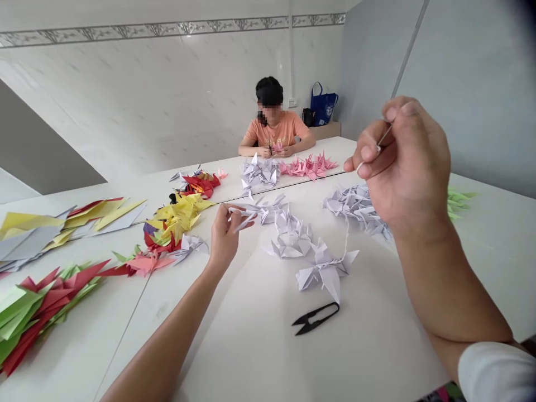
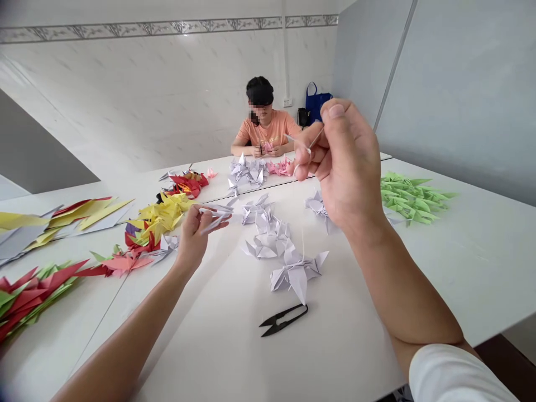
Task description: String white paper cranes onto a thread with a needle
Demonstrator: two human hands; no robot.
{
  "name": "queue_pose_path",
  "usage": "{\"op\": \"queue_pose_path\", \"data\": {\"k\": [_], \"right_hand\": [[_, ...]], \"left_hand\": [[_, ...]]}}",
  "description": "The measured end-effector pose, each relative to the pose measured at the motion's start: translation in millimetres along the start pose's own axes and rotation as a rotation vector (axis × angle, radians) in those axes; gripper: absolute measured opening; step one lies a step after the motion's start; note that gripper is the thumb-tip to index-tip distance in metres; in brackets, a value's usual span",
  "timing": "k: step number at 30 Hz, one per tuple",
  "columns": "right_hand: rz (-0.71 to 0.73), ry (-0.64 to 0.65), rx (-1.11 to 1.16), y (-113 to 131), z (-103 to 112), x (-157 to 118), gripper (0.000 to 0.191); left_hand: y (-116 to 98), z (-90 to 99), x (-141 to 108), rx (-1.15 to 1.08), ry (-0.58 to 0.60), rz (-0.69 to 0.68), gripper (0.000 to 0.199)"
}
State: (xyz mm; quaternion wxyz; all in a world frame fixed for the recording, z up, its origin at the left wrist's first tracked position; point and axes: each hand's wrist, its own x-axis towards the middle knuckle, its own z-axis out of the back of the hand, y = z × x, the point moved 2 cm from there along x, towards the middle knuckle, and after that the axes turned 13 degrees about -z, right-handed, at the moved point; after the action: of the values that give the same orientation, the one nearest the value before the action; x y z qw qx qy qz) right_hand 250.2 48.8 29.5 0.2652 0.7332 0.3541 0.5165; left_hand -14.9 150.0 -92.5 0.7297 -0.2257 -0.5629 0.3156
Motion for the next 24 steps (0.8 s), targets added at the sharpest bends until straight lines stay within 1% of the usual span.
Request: {"op": "queue_pose_path", "data": {"k": [3,7,8,10,12,13,14,17,20,22,24], "right_hand": [[-0.067,0.143,-0.064,-4,-3,-1,0.018],[-0.254,0.420,-0.249,-11,-11,-10,0.019],[-0.293,0.484,-0.285,-12,-13,-13,0.018],[-0.345,0.570,-0.352,-16,-17,-18,0.019],[-0.357,0.581,-0.430,-21,-20,-22,0.020],[-0.352,0.563,-0.477,-23,-22,-23,0.021],[-0.349,0.538,-0.525,-26,-23,-23,0.023],[-0.380,0.502,-0.645,-35,-28,-25,0.024],[-0.471,0.541,-0.682,-43,-34,-27,0.025],[-0.507,0.543,-0.620,-48,-38,-29,0.027],[-0.496,0.516,-0.521,-51,-41,-30,0.029]], "left_hand": [[-17,2.2,1,0.063,-0.041,-0.137,0.015],[-42,10.1,-1,0.155,-0.112,-0.370,0.004],[-48,13.1,-2,0.200,-0.121,-0.463,0.005],[-62,18.3,-4,0.331,-0.089,-0.722,0.016],[-75,22.2,-7,0.464,-0.026,-0.993,0.024],[-82,23.7,-7,0.502,-0.002,-1.096,0.026],[-88,25.2,-8,0.514,0.008,-1.162,0.026],[-103,26.4,-10,0.515,0.018,-1.268,0.023],[-111,22.3,-13,0.514,0.064,-1.279,0.021],[-112,18.4,-15,0.477,0.088,-1.228,0.022],[-112,15.2,-16,0.412,0.056,-1.113,0.026]]}}
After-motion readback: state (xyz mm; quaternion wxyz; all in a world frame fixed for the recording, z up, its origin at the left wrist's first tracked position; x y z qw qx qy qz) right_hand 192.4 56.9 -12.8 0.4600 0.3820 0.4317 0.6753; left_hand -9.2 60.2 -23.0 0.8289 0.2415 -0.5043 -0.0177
